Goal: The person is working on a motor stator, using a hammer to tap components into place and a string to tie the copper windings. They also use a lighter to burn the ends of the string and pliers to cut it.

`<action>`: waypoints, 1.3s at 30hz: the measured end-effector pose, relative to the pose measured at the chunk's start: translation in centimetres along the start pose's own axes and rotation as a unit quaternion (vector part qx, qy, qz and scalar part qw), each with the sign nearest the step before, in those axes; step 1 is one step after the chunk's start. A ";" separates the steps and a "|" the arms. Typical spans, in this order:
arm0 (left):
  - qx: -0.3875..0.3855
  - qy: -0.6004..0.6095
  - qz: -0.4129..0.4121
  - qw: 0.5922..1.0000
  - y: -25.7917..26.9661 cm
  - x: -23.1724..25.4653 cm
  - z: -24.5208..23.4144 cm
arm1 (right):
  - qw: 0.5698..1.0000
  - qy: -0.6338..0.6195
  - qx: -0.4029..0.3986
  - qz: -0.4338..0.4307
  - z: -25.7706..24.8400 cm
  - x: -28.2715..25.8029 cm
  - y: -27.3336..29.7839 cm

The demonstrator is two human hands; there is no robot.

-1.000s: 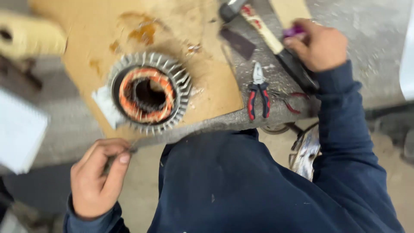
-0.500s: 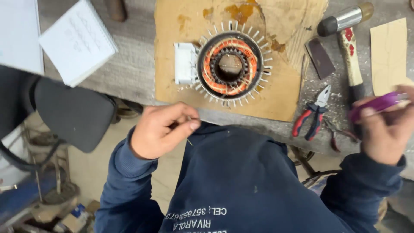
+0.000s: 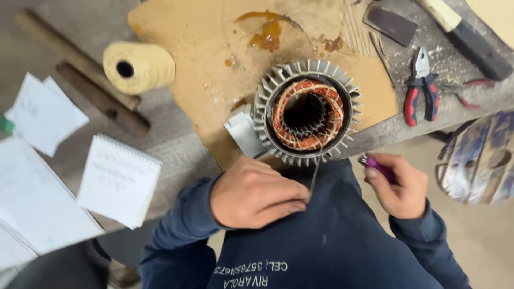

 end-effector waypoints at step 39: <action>0.021 0.073 0.032 0.997 2.6 -2.7 -1.8 | 0.994 -0.107 0.011 -0.012 4.0 -7.8 -3.2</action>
Point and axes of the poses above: each hand's wrist, its own y-axis away from the middle knuckle, its own z-axis out of the palm, x = y × z, the point moved 4 cm from there along -y, towards the middle knuckle, and after that the axes turned 6 degrees about y, right-handed, at the moved point
